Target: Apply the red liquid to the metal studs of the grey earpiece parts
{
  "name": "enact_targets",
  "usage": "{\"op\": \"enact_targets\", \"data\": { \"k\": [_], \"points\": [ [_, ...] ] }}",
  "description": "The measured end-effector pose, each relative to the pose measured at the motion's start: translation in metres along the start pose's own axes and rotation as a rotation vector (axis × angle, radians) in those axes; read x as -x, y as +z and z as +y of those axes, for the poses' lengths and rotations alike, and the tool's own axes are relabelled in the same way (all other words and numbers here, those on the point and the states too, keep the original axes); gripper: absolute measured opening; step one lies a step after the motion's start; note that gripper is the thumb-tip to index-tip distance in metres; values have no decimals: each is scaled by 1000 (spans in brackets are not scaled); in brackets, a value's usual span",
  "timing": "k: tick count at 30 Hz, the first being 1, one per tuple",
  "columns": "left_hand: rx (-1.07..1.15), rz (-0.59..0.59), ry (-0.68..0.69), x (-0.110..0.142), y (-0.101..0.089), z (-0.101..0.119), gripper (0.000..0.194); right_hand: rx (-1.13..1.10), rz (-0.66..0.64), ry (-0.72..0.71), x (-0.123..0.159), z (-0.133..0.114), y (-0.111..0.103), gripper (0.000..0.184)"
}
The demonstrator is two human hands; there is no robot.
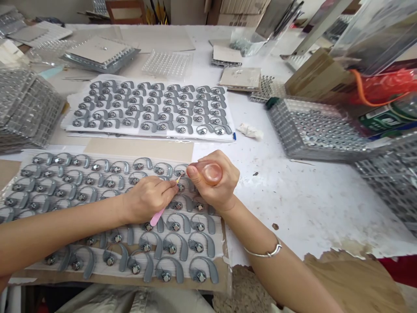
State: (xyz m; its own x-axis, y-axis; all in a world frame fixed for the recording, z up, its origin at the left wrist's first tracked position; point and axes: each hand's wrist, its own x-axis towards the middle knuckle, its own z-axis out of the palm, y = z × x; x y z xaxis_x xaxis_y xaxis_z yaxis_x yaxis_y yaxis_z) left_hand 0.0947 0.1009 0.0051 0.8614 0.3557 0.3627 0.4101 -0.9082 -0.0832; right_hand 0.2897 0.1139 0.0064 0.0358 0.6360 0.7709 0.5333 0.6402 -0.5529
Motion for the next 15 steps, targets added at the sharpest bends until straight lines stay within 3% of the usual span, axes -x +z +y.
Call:
{"op": "enact_targets", "data": {
  "k": [10,15],
  "points": [
    [37,-61,-2,0,0,-1,20,17,-11,-1,1,1,2,19],
    [19,-34,1,0,0,0,20,5,-28,-22,0,-1,3,18]
  ]
}}
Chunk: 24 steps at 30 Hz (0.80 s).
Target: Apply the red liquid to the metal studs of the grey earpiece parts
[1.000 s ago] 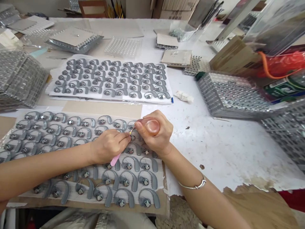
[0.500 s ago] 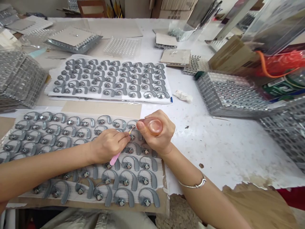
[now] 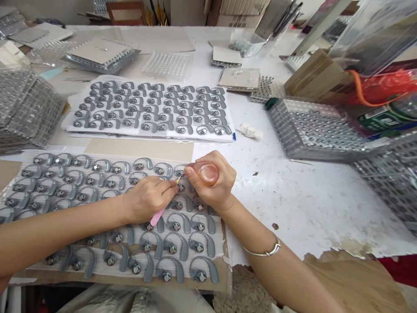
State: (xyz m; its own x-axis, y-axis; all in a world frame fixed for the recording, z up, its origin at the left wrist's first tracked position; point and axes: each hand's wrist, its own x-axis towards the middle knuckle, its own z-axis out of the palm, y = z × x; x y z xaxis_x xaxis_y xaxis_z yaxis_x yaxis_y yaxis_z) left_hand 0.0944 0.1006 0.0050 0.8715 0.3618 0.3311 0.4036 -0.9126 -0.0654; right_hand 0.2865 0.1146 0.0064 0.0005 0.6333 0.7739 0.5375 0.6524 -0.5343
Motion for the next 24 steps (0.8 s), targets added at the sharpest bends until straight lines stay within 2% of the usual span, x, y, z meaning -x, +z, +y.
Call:
{"op": "enact_targets", "data": {
  "k": [4,8,16,24],
  "points": [
    [-12,38,-13,1,0,0,18,-27,-5,-64,-1,0,0,15],
    [13,26,-43,1,0,-3,16,-26,-14,-98,0,0,-1,15],
    [121,-57,-116,1,-4,-8,11,-27,-23,-102,1,-1,-3,15],
    [223,-49,-205,0,-4,-12,14,-26,-26,-100,1,-2,-4,14]
  ]
}}
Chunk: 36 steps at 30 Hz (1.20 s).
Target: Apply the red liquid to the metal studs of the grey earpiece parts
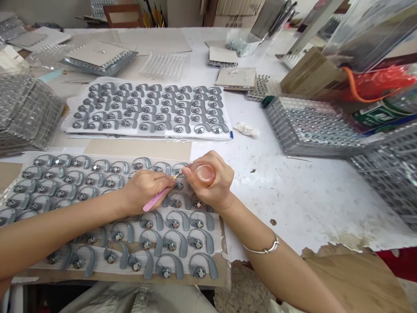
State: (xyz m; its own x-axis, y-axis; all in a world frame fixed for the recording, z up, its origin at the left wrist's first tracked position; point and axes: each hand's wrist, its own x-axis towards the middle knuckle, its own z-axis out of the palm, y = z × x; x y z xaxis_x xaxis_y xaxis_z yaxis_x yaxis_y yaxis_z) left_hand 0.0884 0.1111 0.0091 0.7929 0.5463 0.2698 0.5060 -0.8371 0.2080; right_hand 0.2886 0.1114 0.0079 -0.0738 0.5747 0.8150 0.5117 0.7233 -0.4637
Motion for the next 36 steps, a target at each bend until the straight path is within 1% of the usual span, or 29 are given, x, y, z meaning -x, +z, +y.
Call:
{"op": "enact_targets", "data": {
  "k": [7,12,19,25,36],
  "points": [
    [196,78,-35,-1,-2,-4,21,-9,-3,13,0,-1,-1,13],
    [293,79,-83,-4,-8,-6,24,-6,-6,22,0,-2,-1,12],
    [458,107,-168,-9,-14,-12,16,-6,-17,30,1,-3,-1,12],
    [561,93,-258,-10,-13,-16,13,-64,-21,27,1,-2,-1,10],
    [687,57,-441,-12,-11,-23,13,-72,-18,30,2,-3,1,9]
  ]
}}
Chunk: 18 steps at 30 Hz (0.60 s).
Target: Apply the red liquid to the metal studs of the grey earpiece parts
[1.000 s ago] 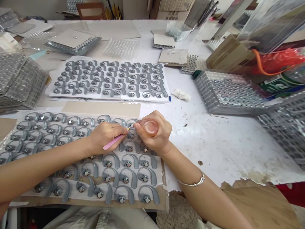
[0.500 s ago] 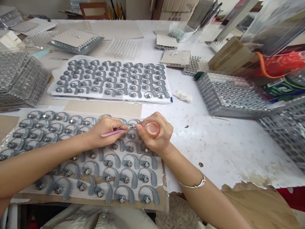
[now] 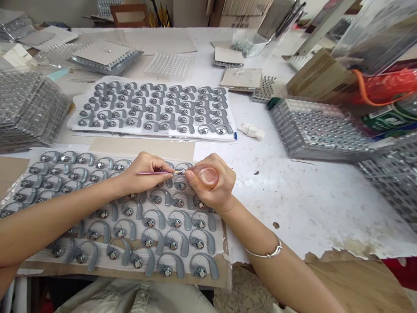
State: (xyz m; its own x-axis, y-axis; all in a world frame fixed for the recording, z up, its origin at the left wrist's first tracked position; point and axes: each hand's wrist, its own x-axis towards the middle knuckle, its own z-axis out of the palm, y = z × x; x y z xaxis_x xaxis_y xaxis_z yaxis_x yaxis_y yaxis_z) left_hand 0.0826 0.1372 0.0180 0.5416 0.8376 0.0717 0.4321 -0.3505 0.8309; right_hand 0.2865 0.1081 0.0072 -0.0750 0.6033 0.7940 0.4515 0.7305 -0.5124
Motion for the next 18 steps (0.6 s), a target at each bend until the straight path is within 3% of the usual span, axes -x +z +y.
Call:
{"op": "enact_targets", "data": {
  "k": [18],
  "points": [
    [126,-14,-102,-1,-1,0,16,19,16,38,1,0,-1,14]
  ]
}}
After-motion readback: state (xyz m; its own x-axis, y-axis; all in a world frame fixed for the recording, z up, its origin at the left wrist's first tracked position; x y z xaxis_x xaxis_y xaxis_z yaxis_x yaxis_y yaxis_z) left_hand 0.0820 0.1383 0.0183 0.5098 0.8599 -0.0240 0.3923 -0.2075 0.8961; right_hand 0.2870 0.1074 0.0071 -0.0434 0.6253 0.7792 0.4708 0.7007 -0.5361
